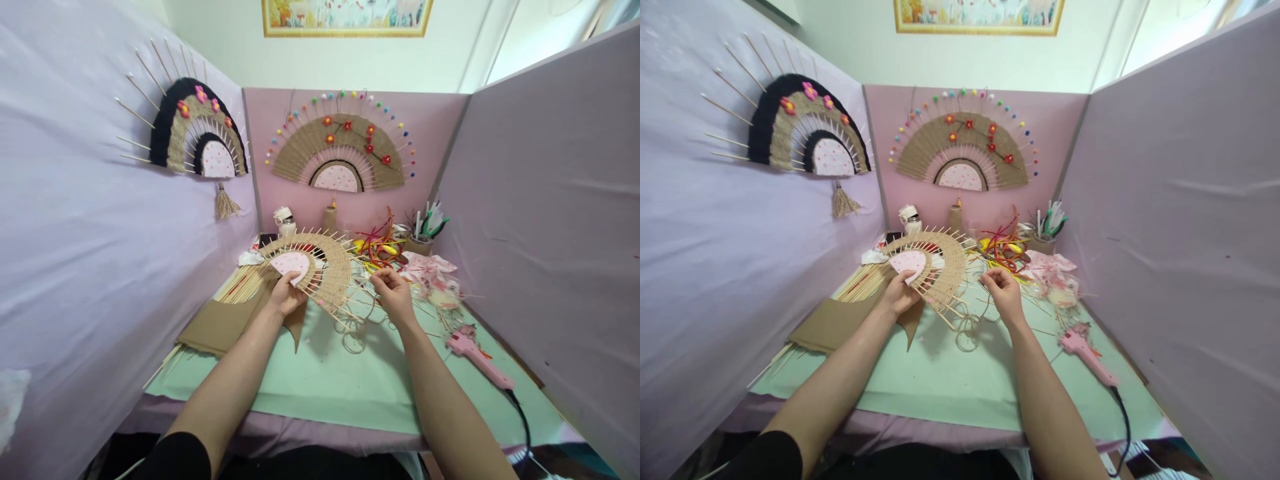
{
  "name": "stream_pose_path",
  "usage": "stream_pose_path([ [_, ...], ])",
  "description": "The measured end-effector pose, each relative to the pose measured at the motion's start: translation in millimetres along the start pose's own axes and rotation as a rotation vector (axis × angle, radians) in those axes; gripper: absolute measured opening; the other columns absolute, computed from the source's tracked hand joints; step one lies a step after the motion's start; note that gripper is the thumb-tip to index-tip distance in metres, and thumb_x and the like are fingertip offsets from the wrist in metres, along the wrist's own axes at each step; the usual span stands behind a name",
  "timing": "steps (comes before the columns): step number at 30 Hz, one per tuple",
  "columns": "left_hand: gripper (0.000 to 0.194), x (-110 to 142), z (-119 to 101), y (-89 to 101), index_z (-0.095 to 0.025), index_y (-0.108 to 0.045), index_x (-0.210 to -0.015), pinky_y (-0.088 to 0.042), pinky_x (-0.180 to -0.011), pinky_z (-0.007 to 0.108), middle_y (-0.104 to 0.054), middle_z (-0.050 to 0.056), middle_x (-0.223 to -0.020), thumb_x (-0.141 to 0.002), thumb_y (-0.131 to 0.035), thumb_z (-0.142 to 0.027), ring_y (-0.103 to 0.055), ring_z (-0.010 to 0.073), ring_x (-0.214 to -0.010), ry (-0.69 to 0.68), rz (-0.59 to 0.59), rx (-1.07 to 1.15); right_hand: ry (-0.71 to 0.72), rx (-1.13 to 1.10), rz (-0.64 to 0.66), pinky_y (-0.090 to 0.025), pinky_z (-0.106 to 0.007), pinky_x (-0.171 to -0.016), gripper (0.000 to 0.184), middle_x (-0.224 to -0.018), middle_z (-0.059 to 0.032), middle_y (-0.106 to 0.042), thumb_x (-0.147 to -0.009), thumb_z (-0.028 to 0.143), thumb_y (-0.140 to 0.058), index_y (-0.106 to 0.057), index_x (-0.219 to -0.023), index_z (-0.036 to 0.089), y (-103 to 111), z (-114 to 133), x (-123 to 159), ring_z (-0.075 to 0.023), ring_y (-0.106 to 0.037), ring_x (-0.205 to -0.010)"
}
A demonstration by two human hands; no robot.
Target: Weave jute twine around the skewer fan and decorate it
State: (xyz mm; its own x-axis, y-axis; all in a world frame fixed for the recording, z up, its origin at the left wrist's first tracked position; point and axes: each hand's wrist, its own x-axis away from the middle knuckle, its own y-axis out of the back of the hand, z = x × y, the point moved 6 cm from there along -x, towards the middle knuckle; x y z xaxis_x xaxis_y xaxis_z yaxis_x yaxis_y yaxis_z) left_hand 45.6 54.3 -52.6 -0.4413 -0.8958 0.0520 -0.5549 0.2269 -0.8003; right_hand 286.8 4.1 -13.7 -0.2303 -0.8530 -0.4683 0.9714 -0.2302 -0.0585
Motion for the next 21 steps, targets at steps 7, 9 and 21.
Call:
stream_pose_path([
  [7, 0.050, 1.7, -1.5, -1.8, -0.001, -0.044, -0.128, -0.056, -0.071, 0.029, -0.069, 0.017, -0.099, -0.080, -0.040, -0.013, -0.068, 0.0215, -0.085, -0.008, -0.020, 0.051, -0.067, -0.090, 0.056, -0.032, -0.021, -0.047, 0.026, -0.061, 0.0041, -0.051, -0.068, 0.038, -0.070, -0.057, -0.080, 0.019, -1.7, -8.1, -2.2, -0.0077, -0.040, -0.049],
  [9, 0.049, 1.8, -1.2, -1.8, -0.001, -0.045, -0.128, -0.056, -0.070, 0.028, -0.069, 0.017, -0.097, -0.080, -0.041, -0.013, -0.068, 0.0215, -0.085, -0.007, -0.025, 0.052, -0.050, -0.069, 0.033, -0.033, -0.022, -0.048, 0.025, -0.062, 0.0035, -0.052, -0.068, 0.038, -0.070, -0.057, -0.079, 0.019, -0.3, -6.7, -2.4, -0.0081, -0.041, -0.051],
  [21, 0.052, 0.2, -0.3, -1.7, 0.004, -0.036, -0.131, -0.055, -0.073, 0.027, -0.068, 0.020, -0.099, -0.083, -0.039, -0.014, -0.067, 0.0214, -0.089, -0.007, -0.013, 0.099, 0.087, 0.181, 0.001, -0.029, -0.023, -0.047, 0.021, -0.057, 0.0032, -0.048, -0.073, 0.038, -0.065, -0.058, -0.074, 0.017, -4.4, 3.8, 2.6, -0.0091, -0.036, -0.050],
])
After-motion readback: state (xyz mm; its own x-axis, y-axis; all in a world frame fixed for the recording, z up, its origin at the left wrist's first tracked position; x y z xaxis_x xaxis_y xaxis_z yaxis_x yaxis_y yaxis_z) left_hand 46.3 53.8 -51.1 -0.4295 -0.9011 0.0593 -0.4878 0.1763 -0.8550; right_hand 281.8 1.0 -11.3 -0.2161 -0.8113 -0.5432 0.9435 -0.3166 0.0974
